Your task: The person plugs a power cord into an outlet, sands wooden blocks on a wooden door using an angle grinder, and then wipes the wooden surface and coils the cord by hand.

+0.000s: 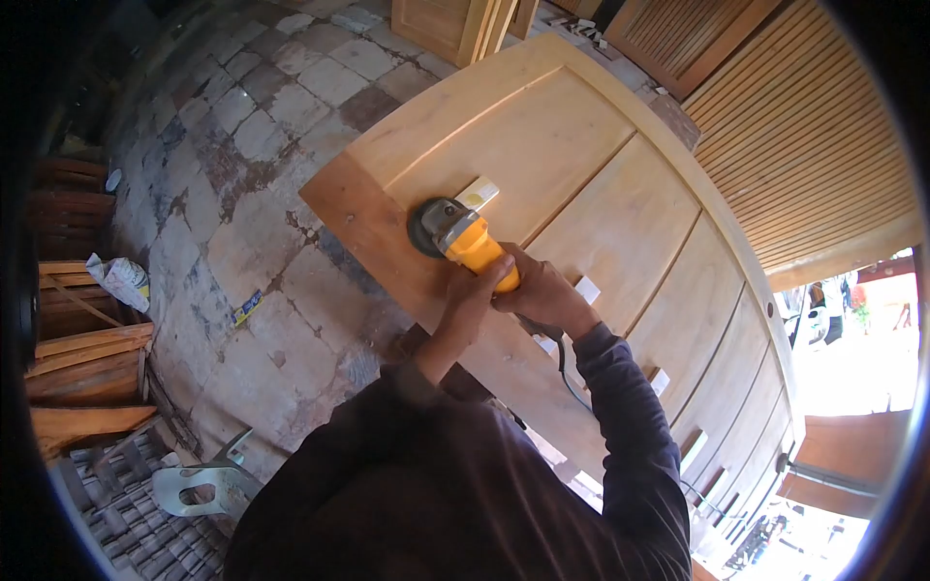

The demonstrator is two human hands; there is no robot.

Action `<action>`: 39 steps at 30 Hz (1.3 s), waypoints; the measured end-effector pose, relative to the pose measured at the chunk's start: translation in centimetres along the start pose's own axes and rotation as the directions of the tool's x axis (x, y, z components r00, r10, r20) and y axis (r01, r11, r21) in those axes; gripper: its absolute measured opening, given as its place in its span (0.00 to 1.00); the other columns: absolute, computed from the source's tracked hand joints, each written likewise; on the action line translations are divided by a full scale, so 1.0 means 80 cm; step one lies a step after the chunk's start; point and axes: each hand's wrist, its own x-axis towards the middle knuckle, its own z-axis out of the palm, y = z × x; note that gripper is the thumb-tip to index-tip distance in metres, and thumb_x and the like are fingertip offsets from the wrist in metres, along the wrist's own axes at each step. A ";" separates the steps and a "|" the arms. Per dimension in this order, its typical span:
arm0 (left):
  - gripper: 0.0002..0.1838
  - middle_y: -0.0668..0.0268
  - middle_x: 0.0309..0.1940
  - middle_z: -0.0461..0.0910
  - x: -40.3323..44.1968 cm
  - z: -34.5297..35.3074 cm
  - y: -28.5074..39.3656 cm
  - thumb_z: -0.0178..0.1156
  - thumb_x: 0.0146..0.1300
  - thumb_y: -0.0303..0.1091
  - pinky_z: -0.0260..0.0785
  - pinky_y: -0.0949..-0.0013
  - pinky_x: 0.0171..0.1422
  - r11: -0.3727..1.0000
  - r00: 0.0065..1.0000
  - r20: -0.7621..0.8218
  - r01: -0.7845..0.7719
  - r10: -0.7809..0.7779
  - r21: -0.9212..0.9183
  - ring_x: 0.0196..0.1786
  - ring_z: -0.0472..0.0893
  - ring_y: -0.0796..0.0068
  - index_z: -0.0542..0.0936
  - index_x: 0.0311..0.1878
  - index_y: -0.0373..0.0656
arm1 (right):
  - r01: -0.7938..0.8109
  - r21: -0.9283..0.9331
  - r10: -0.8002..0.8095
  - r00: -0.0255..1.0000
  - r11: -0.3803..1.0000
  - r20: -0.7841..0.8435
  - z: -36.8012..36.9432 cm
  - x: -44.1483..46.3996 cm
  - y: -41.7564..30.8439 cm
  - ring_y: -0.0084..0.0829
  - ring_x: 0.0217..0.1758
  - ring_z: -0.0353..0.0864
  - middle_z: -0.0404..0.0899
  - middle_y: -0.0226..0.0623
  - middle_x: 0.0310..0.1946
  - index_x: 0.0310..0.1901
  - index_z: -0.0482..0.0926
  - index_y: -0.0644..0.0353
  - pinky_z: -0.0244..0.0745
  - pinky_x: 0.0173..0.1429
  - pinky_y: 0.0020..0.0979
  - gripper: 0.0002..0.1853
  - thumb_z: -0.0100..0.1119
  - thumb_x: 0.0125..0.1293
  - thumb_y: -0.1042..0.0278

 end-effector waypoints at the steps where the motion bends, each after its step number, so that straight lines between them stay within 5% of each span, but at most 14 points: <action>1: 0.24 0.63 0.51 0.84 0.008 -0.001 0.001 0.73 0.73 0.42 0.80 0.69 0.54 0.999 1.000 0.009 0.028 -0.028 0.020 0.52 0.85 0.77 0.79 0.62 0.36 | 0.002 -0.028 -0.002 1.000 1.000 -0.011 -0.002 0.003 -0.001 0.41 0.58 0.90 0.89 0.45 0.53 0.75 0.72 0.52 0.82 0.64 0.40 0.41 0.78 0.58 0.63; 8: 0.26 0.62 0.49 0.86 0.045 0.003 0.024 0.74 0.70 0.45 0.81 0.70 0.50 0.983 0.990 0.022 0.138 -0.142 0.122 0.48 0.87 0.75 0.82 0.60 0.33 | 0.060 0.016 -0.058 0.994 0.998 -0.088 -0.011 0.027 0.014 0.48 0.60 0.89 0.90 0.49 0.53 0.73 0.71 0.52 0.81 0.64 0.43 0.41 0.79 0.59 0.56; 15: 0.21 0.65 0.46 0.86 0.011 -0.001 0.010 0.72 0.72 0.41 0.80 0.70 0.51 0.999 0.998 0.045 0.035 -0.037 0.034 0.47 0.86 0.78 0.83 0.58 0.34 | 0.068 -0.026 -0.069 0.997 0.997 -0.037 -0.003 0.008 0.010 0.51 0.58 0.90 0.90 0.51 0.51 0.74 0.71 0.52 0.83 0.62 0.44 0.41 0.77 0.60 0.58; 18: 0.19 0.66 0.46 0.86 -0.007 -0.001 0.002 0.72 0.73 0.39 0.80 0.70 0.53 0.999 0.999 0.022 0.033 -0.034 0.009 0.48 0.86 0.79 0.83 0.58 0.35 | 0.038 0.005 -0.038 0.999 0.999 0.013 0.002 -0.002 0.012 0.36 0.61 0.88 0.88 0.41 0.56 0.76 0.71 0.53 0.81 0.67 0.38 0.43 0.80 0.58 0.64; 21: 0.19 0.66 0.49 0.86 -0.007 0.000 -0.007 0.72 0.74 0.39 0.80 0.70 0.56 0.999 0.999 0.027 0.044 -0.043 -0.023 0.51 0.86 0.79 0.82 0.59 0.36 | -0.008 -0.013 0.008 1.000 1.000 0.011 -0.004 -0.013 -0.004 0.36 0.59 0.89 0.89 0.41 0.54 0.76 0.72 0.52 0.82 0.66 0.38 0.42 0.79 0.58 0.64; 24: 0.20 0.65 0.50 0.85 0.000 0.011 -0.009 0.71 0.75 0.39 0.80 0.69 0.57 0.998 0.997 0.062 0.037 -0.034 -0.050 0.52 0.85 0.79 0.81 0.60 0.37 | 0.013 -0.072 -0.016 0.999 0.997 -0.044 -0.011 -0.013 0.005 0.53 0.57 0.90 0.90 0.52 0.51 0.75 0.71 0.51 0.83 0.61 0.45 0.41 0.76 0.60 0.58; 39: 0.21 0.62 0.49 0.86 0.062 0.052 -0.032 0.73 0.72 0.42 0.81 0.68 0.56 1.000 0.990 0.141 0.023 -0.021 -0.018 0.50 0.87 0.74 0.82 0.57 0.36 | -0.096 -0.021 0.093 0.987 0.995 -0.131 -0.054 0.007 0.039 0.42 0.58 0.90 0.90 0.46 0.53 0.72 0.75 0.54 0.82 0.63 0.41 0.41 0.81 0.56 0.60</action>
